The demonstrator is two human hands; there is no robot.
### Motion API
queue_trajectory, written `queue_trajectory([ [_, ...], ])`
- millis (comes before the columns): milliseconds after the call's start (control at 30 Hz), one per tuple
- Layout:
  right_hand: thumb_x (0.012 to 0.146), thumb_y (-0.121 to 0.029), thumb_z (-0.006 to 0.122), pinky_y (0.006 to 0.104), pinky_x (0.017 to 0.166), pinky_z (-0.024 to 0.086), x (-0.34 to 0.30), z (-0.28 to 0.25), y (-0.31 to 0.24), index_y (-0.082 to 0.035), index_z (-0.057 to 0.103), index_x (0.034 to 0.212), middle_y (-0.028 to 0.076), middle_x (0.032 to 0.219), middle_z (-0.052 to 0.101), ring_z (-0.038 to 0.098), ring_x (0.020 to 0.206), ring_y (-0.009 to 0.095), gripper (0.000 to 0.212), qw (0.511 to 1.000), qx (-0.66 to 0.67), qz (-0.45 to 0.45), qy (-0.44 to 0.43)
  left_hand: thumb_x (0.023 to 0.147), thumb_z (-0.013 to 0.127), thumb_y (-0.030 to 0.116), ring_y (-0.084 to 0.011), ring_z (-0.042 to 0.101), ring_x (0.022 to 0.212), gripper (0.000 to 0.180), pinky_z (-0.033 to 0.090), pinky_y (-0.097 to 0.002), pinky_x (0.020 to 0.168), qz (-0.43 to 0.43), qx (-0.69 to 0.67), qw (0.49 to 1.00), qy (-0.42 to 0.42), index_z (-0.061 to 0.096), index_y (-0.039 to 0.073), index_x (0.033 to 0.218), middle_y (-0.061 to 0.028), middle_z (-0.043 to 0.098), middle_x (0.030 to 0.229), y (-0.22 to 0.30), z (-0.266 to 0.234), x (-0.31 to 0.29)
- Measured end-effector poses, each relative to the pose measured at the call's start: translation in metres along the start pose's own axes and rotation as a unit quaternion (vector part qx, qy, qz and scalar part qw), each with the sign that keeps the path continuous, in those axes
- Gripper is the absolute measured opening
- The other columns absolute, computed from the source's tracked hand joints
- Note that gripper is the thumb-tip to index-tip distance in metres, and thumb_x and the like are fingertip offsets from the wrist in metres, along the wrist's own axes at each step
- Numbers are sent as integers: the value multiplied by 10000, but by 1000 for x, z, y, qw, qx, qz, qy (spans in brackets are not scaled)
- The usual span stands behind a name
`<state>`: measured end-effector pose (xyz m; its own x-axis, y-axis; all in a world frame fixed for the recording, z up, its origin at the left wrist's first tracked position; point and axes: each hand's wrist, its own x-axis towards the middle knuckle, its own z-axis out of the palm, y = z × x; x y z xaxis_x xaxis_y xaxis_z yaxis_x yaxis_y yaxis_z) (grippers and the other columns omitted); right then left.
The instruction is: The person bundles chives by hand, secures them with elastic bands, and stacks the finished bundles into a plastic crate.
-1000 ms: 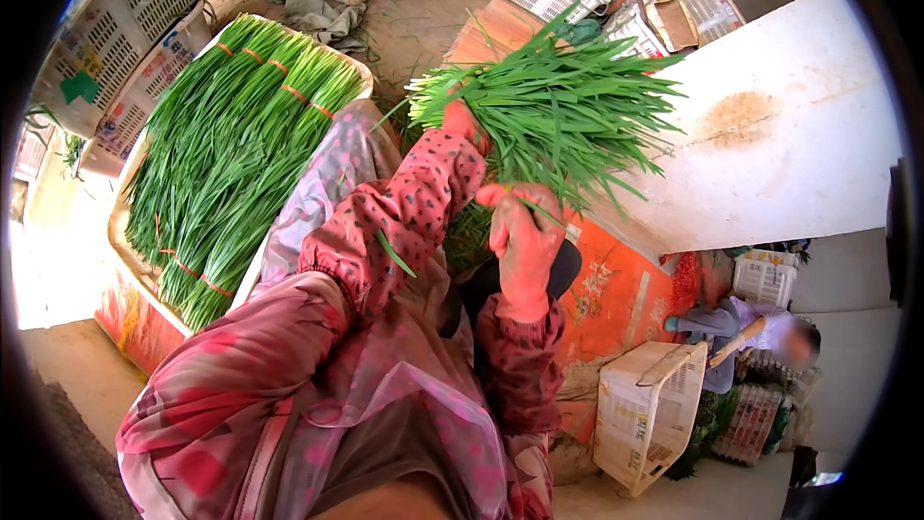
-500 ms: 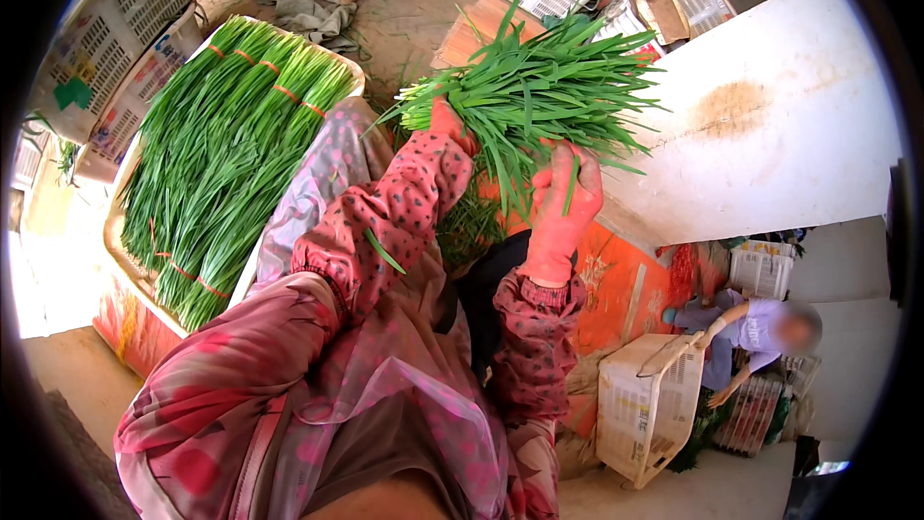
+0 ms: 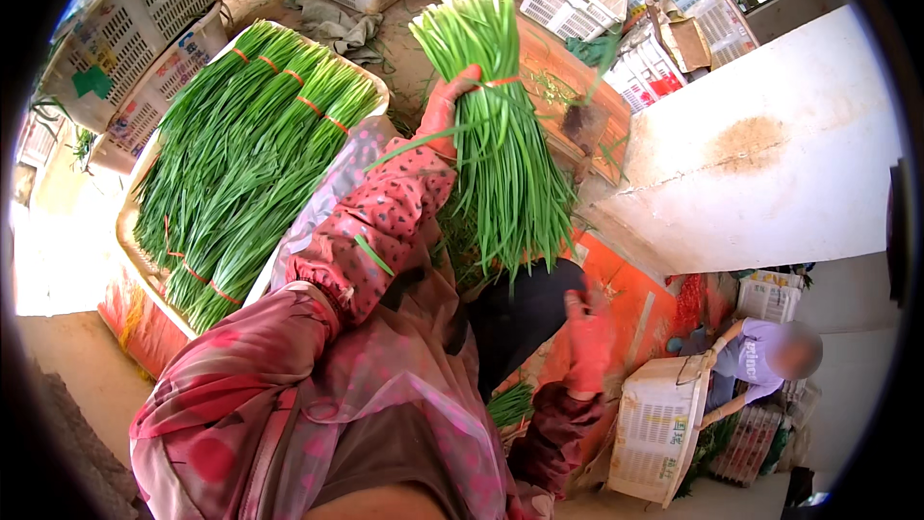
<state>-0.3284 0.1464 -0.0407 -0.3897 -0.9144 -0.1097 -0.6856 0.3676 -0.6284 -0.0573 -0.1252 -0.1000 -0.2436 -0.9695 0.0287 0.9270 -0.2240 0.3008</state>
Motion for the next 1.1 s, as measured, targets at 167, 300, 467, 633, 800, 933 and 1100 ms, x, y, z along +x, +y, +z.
queue_trajectory([
  [167, 891, -139, 694, 388, 973, 466, 17, -20, -121, -60, 467, 1430, 160, 1322, 593, 600, 1121, 251, 590, 965, 194, -140, 109, 833, 715, 114, -244, 676, 965, 573, 565, -364, 841, 120, 214, 969, -33, 459, -15, 1329, -155, 643, 1184, -1, 60, -40],
  [300, 802, -137, 796, 406, 1068, 395, 67, 37, -167, 0, 347, 1481, 212, 1437, 487, 488, 1298, 301, 825, 908, 190, -348, 138, 759, 752, -10, -226, 619, 1093, 670, 495, -360, 965, 72, 232, 968, -58, 444, -6, 1354, -120, 617, 1223, -3, 74, -53],
  [467, 776, -344, 774, 435, 970, 465, 72, 106, -93, -41, 462, 1400, 221, 1273, 613, 586, 1187, 379, 761, 979, 49, -168, -108, 761, 748, 104, -233, 614, 1102, 715, 482, -359, 978, 29, 173, 981, -80, 419, -9, 1386, -117, 609, 1240, 25, 66, -74],
  [633, 825, -385, 704, 430, 944, 474, 74, 59, -10, -84, 573, 1307, 165, 1099, 689, 645, 1057, 353, 583, 973, -126, -41, -190, 738, 785, 271, -266, 599, 1162, 787, 461, -401, 1024, -7, 190, 979, -79, 449, -18, 1389, -136, 592, 1313, 50, 11, -99],
  [800, 898, -80, 645, 316, 786, 532, 51, 27, -129, -45, 676, 1151, 144, 1012, 709, 700, 900, 217, 258, 957, 257, -129, 39, 760, 757, 257, -265, 567, 1215, 743, 417, -397, 1074, -13, 193, 978, -76, 468, 2, 1395, -125, 591, 1321, 46, -23, -118],
  [933, 831, -125, 748, 349, 616, 493, 34, 59, -200, -131, 701, 1062, 49, 815, 682, 636, 695, 230, 236, 825, 7, -549, 137, 774, 721, 201, -267, 553, 1236, 751, 410, -409, 1085, -59, 193, 978, -49, 418, 9, 1434, -121, 568, 1354, 45, 1, -130],
  [1100, 819, -174, 755, 370, 595, 495, 35, 91, -209, -101, 674, 977, 68, 764, 662, 634, 668, 255, 191, 866, -87, -462, 171, 780, 706, 159, -241, 554, 1216, 718, 407, -379, 1064, -46, 232, 970, -54, 428, 21, 1428, -100, 567, 1343, 40, 5, -136],
])
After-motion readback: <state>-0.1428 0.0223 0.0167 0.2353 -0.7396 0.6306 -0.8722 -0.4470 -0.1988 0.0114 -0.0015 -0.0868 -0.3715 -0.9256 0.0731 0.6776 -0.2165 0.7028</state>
